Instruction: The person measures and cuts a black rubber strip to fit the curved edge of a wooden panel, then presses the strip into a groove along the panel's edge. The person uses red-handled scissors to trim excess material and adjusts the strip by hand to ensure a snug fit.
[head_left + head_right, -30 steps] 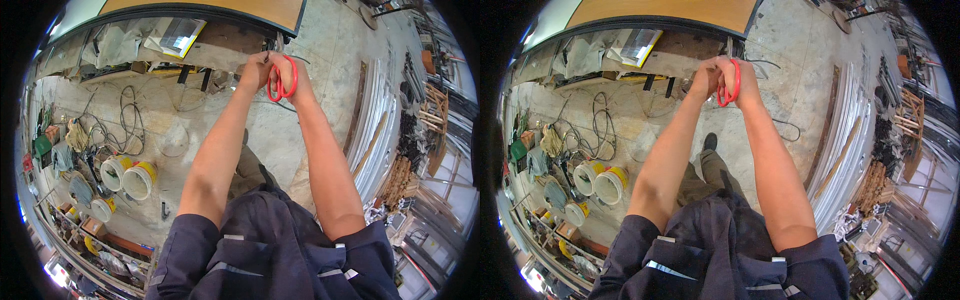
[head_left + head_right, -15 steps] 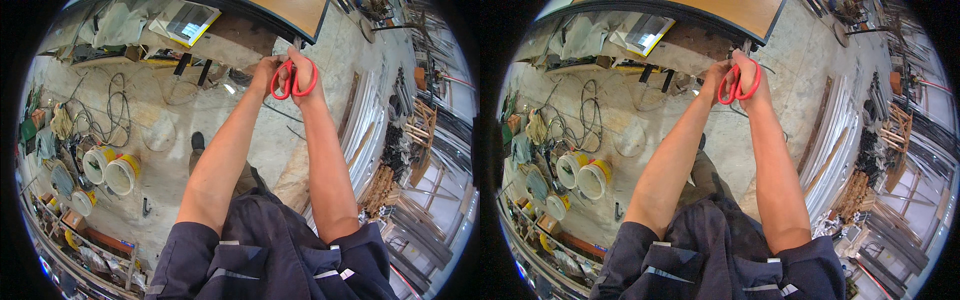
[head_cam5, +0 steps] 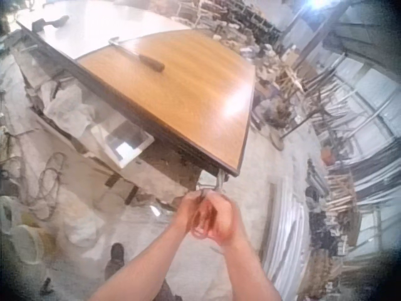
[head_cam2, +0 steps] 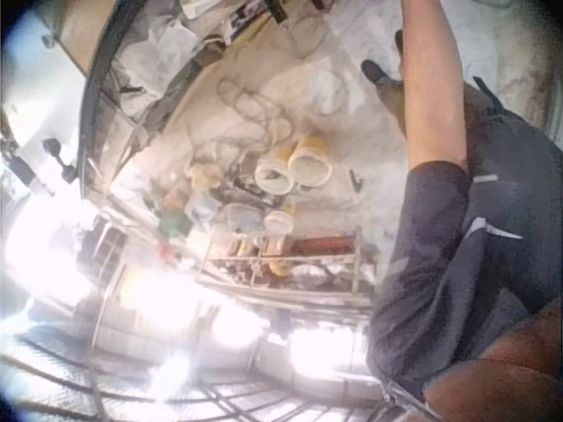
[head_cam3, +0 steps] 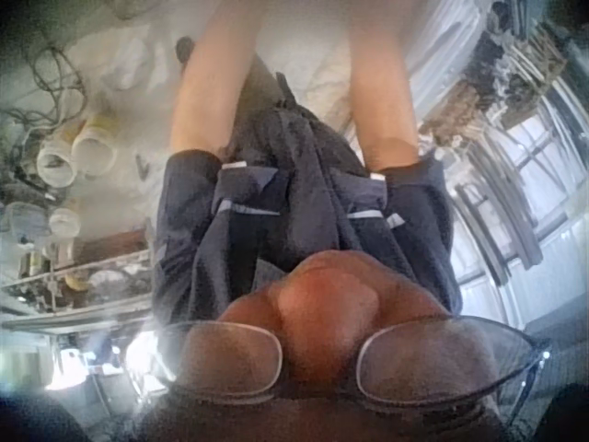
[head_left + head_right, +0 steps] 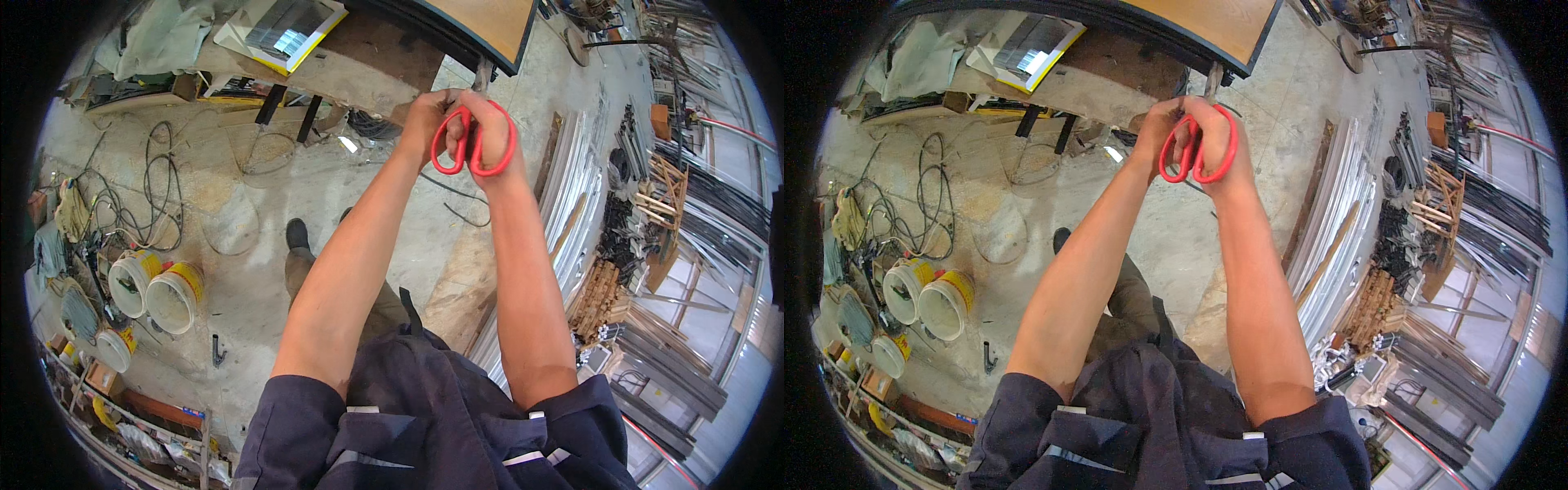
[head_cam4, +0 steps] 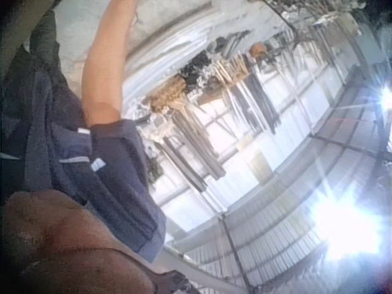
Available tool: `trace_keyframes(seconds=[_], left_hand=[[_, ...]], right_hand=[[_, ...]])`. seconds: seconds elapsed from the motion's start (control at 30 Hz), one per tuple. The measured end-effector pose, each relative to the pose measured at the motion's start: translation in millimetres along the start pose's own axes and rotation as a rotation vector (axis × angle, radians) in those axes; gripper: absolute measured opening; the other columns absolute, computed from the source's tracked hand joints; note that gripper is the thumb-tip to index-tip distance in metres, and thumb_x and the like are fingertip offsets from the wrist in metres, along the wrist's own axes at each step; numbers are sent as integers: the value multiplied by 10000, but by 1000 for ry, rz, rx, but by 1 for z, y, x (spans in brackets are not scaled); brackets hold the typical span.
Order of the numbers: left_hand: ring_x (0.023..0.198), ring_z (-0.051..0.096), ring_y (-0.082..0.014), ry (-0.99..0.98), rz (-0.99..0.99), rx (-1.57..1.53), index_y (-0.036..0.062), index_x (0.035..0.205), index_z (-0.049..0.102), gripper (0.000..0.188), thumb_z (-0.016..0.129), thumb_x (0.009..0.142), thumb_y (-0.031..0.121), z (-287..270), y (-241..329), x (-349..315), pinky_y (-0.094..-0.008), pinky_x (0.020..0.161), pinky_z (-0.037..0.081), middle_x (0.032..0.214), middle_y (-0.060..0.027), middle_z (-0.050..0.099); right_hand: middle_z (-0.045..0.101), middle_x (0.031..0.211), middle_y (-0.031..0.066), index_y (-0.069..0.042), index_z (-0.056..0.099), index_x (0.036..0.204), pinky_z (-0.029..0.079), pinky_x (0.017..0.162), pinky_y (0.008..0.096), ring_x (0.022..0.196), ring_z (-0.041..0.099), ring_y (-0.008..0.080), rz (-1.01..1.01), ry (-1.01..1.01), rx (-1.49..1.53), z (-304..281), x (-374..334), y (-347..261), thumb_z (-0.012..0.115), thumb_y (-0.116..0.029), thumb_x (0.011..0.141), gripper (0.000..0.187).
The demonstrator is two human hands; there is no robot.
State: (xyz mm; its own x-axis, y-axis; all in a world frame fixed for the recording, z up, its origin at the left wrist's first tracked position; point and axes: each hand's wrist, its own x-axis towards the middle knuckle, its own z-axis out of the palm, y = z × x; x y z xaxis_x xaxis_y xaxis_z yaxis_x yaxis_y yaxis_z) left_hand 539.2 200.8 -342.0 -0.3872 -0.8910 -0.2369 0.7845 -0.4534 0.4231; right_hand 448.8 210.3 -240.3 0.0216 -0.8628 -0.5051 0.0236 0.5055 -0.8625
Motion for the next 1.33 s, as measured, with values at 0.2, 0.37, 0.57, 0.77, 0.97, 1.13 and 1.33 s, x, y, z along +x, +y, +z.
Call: trace_keyframes(seconds=[0.2, 0.37, 0.57, 0.77, 0.97, 1.13, 1.33], left_hand=[[368, 433, -73, -42, -24, -57, 44, 942, 643, 258, 443, 1053, 163, 2, 2, -4, -221, 310, 291, 601, -16, 566], [338, 419, -56, -68, -10, -82, 100, 922, 600, 232, 396, 1028, 134, -17, -11, 4, -199, 280, 266, 596, -4, 566], [462, 552, -75, 22, 2, 77, 24, 974, 665, 250, 456, 1030, 149, 0, 3, -9, -220, 382, 409, 670, -27, 629], [819, 684, -117, 68, 66, 289, -21, 1086, 720, 244, 506, 1010, 69, -4, -7, 3, -266, 716, 545, 930, -70, 735], [821, 676, -130, 55, 151, 284, -41, 1091, 727, 199, 571, 1000, 41, -7, -16, 6, -277, 752, 552, 931, -86, 736], [800, 670, -124, 49, 140, 165, -50, 1085, 731, 178, 642, 994, 74, -4, -18, 7, -296, 725, 548, 898, -100, 742], [463, 610, -204, -92, 83, 140, -36, 1200, 592, 242, 521, 1062, 149, -1, -15, 4, -333, 382, 472, 729, -82, 662]], right_hand=[[517, 729, 53, -41, 514, 1079, 471, 641, 419, 657, 544, 252, 113, -136, 288, 5, -10, -9, 445, -500, 1064, 464], [515, 774, 42, -52, 512, 1119, 471, 650, 427, 690, 537, 236, 116, -111, 291, 23, -17, 5, 388, -563, 1066, 528], [505, 714, 30, -70, 546, 1078, 452, 592, 402, 582, 498, 204, 91, -81, 178, 13, -11, 3, 377, -579, 1065, 536], [493, 632, 5, -81, 578, 985, 383, 467, 323, 471, 453, 167, 48, 26, 126, 17, -12, 6, 416, -528, 1059, 481], [492, 627, 0, -77, 580, 977, 371, 450, 299, 464, 448, 151, 42, 30, 32, 11, -9, 7, 423, -491, 1062, 451], [504, 633, 49, -49, 568, 933, 411, 475, 349, 492, 495, 202, 166, 34, 0, 4, -12, -11, 472, -456, 1043, 432], [483, 696, -7, -58, 542, 1118, 427, 571, 374, 563, 485, 181, 237, -64, 9, 9, -7, -32, 423, -637, 1027, 598]])
